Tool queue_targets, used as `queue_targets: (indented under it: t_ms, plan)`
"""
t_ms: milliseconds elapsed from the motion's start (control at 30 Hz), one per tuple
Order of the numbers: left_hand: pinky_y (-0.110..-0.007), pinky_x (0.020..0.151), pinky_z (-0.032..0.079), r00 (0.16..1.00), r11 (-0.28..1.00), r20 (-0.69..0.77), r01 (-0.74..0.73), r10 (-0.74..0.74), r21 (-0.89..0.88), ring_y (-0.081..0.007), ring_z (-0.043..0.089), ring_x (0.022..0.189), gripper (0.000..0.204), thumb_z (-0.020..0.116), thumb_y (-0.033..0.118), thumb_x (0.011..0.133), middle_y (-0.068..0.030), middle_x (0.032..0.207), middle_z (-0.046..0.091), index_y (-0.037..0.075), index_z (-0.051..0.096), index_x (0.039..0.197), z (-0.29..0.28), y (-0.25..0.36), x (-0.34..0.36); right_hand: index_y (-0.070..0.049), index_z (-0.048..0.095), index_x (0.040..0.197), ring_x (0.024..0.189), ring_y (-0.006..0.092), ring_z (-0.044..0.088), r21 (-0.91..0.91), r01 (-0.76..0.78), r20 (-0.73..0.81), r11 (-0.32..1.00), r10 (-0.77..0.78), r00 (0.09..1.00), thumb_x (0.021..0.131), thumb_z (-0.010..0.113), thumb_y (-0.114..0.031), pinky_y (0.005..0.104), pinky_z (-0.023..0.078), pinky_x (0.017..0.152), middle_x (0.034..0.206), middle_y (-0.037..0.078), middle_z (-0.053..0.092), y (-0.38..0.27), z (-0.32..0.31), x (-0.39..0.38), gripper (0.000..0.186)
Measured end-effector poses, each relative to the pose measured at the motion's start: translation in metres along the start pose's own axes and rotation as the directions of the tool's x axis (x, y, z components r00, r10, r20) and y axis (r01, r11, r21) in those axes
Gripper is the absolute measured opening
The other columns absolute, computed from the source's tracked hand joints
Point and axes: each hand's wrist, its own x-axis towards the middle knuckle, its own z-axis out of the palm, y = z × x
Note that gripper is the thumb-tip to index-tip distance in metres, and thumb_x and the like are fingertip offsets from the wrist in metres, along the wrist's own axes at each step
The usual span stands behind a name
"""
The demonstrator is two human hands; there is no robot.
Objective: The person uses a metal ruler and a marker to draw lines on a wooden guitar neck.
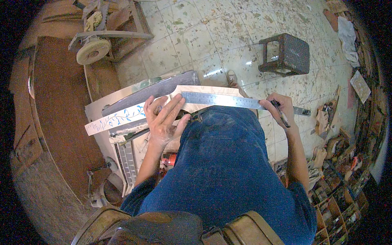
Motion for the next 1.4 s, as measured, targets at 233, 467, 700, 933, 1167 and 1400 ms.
queue_targets:
  t_ms: [233,467,700,933,1167,1400]
  plan:
    - [-0.051,0.118,0.036,1.000,1.000,-0.009,-0.003,0.003,0.009,-0.0258,0.058,0.122,0.051,0.090,0.029,0.076,0.0044,0.135,0.074,0.017,0.081,0.125,0.001,0.001,0.002,-0.004,0.071,0.079,0.058,0.0095,0.052,0.002,0.007,0.001,1.000,-0.007,1.000,0.095,0.083,-0.025,0.0300,0.040,0.055,0.062,0.002,0.062,-0.001,-0.001,0.001,0.028]
    - [-0.051,0.117,0.037,0.999,1.000,-0.035,-0.017,0.018,0.014,-0.0253,0.058,0.122,0.049,0.091,0.027,0.075,0.0046,0.133,0.075,0.017,0.082,0.122,0.004,-0.001,0.000,-0.003,0.071,0.078,0.057,0.0098,0.052,-0.030,0.011,0.014,1.000,-0.010,1.000,0.094,0.083,-0.023,0.0302,0.041,0.055,0.063,0.003,0.062,-0.003,-0.004,0.003,0.029]
    - [-0.050,0.116,0.038,0.999,1.000,-0.048,-0.012,0.013,0.018,-0.0255,0.059,0.120,0.047,0.090,0.024,0.075,0.0043,0.132,0.076,0.017,0.082,0.121,0.005,-0.001,0.000,-0.003,0.071,0.079,0.059,0.0103,0.054,-0.002,0.011,0.006,1.000,-0.011,1.000,0.094,0.083,-0.023,0.0302,0.043,0.056,0.064,0.004,0.064,-0.003,-0.002,0.003,0.029]
    - [-0.050,0.115,0.039,0.998,1.000,-0.055,-0.008,0.009,0.023,-0.0256,0.060,0.119,0.046,0.089,0.022,0.075,0.0043,0.131,0.076,0.017,0.082,0.120,0.005,0.000,0.002,-0.003,0.071,0.080,0.060,0.0107,0.057,-0.030,0.025,0.005,0.999,-0.025,1.000,0.094,0.083,-0.026,0.0303,0.045,0.057,0.065,0.005,0.066,0.000,-0.003,0.004,0.030]
    - [-0.048,0.116,0.037,0.998,0.999,-0.066,-0.008,0.011,0.045,-0.0223,0.058,0.119,0.039,0.087,0.024,0.079,0.0075,0.132,0.074,0.018,0.083,0.117,0.007,0.000,0.002,-0.003,0.072,0.081,0.059,0.0106,0.057,-0.066,0.002,0.005,0.998,-0.001,1.000,0.095,0.083,-0.026,0.0299,0.045,0.056,0.066,0.005,0.067,-0.009,-0.004,0.007,0.029]
    - [-0.050,0.115,0.039,0.998,0.999,-0.067,-0.017,0.020,0.050,-0.0251,0.058,0.119,0.043,0.087,0.021,0.076,0.0052,0.131,0.075,0.017,0.082,0.119,0.008,0.001,0.002,-0.003,0.072,0.082,0.060,0.0094,0.056,-0.048,0.033,-0.010,0.998,-0.034,0.999,0.096,0.082,-0.025,0.0292,0.044,0.056,0.066,0.005,0.067,-0.006,-0.002,0.008,0.028]
